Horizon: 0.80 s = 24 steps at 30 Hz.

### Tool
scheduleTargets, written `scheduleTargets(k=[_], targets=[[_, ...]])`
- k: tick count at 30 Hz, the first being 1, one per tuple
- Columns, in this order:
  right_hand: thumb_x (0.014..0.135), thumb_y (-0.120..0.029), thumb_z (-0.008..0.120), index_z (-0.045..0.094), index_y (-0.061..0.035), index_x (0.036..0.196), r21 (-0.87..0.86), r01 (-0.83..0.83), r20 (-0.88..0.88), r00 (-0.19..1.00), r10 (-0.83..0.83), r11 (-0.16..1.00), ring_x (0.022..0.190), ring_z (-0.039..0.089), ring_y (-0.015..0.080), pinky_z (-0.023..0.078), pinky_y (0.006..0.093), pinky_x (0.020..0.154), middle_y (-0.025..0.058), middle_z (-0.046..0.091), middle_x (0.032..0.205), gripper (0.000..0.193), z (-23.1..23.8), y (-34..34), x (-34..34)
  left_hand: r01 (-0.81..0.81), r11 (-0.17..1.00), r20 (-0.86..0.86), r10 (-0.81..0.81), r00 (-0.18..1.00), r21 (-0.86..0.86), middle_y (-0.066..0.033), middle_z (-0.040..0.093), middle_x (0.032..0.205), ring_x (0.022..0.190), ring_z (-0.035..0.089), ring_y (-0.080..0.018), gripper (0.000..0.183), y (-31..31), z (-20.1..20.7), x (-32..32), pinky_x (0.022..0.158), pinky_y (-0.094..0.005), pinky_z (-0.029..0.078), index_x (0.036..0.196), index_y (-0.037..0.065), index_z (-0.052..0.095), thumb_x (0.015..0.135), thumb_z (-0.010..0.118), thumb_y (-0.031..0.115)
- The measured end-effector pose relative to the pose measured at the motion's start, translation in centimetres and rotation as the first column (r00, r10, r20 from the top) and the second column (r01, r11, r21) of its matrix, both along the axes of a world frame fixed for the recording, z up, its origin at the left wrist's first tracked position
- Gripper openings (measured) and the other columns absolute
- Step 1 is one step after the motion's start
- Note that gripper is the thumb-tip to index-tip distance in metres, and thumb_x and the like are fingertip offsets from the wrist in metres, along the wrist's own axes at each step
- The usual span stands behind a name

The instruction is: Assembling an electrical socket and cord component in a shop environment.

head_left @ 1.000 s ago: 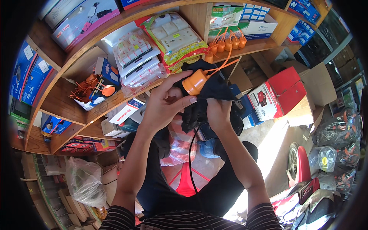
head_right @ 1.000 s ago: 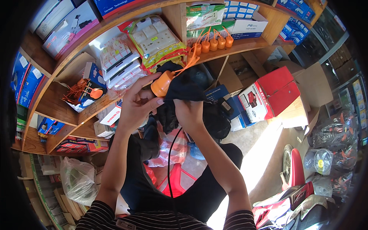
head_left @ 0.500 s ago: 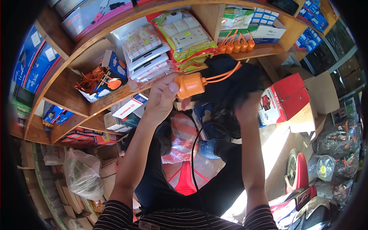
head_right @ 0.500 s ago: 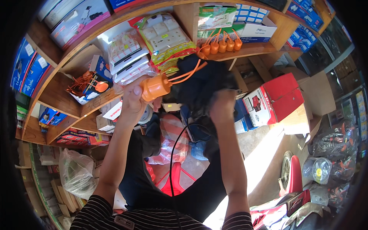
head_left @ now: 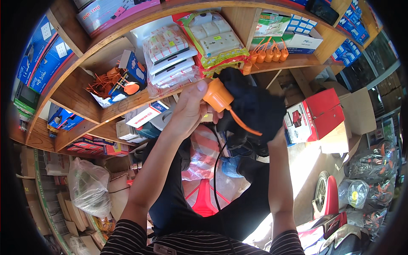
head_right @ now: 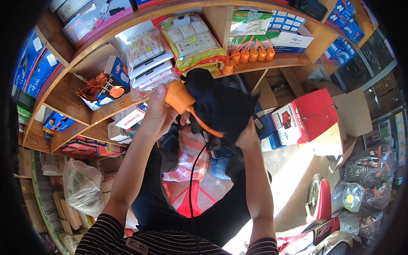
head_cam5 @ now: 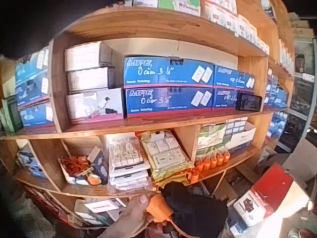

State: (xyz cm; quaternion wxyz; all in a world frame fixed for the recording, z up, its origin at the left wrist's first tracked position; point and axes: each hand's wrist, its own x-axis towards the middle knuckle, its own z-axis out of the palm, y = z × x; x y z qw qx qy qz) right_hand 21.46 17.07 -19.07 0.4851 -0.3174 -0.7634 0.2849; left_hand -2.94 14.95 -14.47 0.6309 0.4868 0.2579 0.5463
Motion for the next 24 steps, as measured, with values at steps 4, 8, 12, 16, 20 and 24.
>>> scheduleTargets(k=[4, 8, 12, 16, 20, 24], targets=[[0.084, -0.004, 0.069, 0.066, -0.0034, 0.119, 0.338, -0.045, 0.152, 0.988, -0.008, 0.94, 0.109, 0.064, 0.0278, 0.048, 0.0407, 0.099, 0.012, 0.066, 0.121, 0.035, 2.4, -1.1, -3.0, -0.185, 0.962, 0.037, 0.197, 0.98, -0.202, -0.0113, 0.066, 0.088, 0.069, 0.067, -0.0165, 0.069, -0.1, 0.1, 0.9, 0.05, -0.0282, 0.054, 0.113, 0.003, 0.054, 0.099, 0.034, 0.067], [0.082, -0.007, 0.072, 0.07, -0.0033, 0.11, 0.18, 0.069, 0.026, 0.997, -0.075, 0.981, 0.101, 0.067, 0.0281, 0.048, 0.039, 0.096, 0.0129, 0.07, 0.11, 0.028, 3.8, -2.4, -5.3, -0.115, 0.961, 0.098, 0.143, 0.985, -0.251, -0.0153, 0.066, 0.083, 0.066, 0.066, -0.0174, 0.069, 0.0, 0.6, 0.4, 0.05, -0.0293, 0.055, 0.112, 0.003, 0.054, 0.1, 0.029, 0.066], [0.078, -0.007, 0.077, 0.072, -0.0027, 0.105, -0.008, 0.336, -0.196, 0.923, -0.331, 0.942, 0.097, 0.067, 0.0282, 0.05, 0.0386, 0.093, 0.0126, 0.07, 0.108, 0.027, 4.3, -3.1, -5.6, -0.036, 0.957, 0.104, 0.069, 0.992, -0.289, -0.0142, 0.066, 0.075, 0.06, 0.065, -0.0173, 0.069, 0.2, 0.5, -0.1, 0.049, -0.028, 0.053, 0.105, 0.003, 0.056, 0.1, 0.029, 0.067], [0.076, -0.005, 0.077, 0.07, -0.003, 0.109, 0.353, 0.475, 0.007, 0.86, -0.51, 0.806, 0.096, 0.066, 0.0289, 0.05, 0.0382, 0.093, 0.0123, 0.07, 0.108, 0.033, 5.1, -2.7, -5.3, -0.299, 0.875, -0.225, 0.226, 0.948, -0.38, -0.01, 0.064, 0.065, 0.053, 0.061, -0.0153, 0.065, 0.6, -0.2, 0.6, 0.047, -0.0263, 0.048, 0.094, 0.003, 0.059, 0.101, 0.032, 0.062], [0.075, -0.009, 0.074, 0.067, -0.0063, 0.116, 0.484, 0.206, 0.249, 0.899, -0.359, 0.851, 0.107, 0.062, 0.0336, 0.045, 0.0429, 0.101, 0.0131, 0.067, 0.114, 0.042, 4.9, -2.6, -6.1, -0.162, 0.835, -0.104, 0.126, 0.987, -0.526, -0.0067, 0.065, 0.068, 0.053, 0.06, -0.0134, 0.057, 0.1, 0.0, 1.8, 0.047, -0.0244, 0.046, 0.096, 0.005, 0.061, 0.102, 0.036, 0.056], [0.075, -0.016, 0.072, 0.068, -0.0087, 0.116, 0.36, -0.048, 0.338, 0.937, -0.082, 0.932, 0.12, 0.057, 0.0351, 0.039, 0.0484, 0.107, 0.0134, 0.065, 0.121, 0.042, 3.3, -2.3, -7.3, -0.222, 0.772, 0.08, 0.332, 0.94, -0.596, 0.0015, 0.067, 0.089, 0.064, 0.062, -0.0084, 0.043, -1.1, 0.4, 4.4, 0.049, -0.0227, 0.046, 0.124, 0.009, 0.058, 0.105, 0.04, 0.044]])
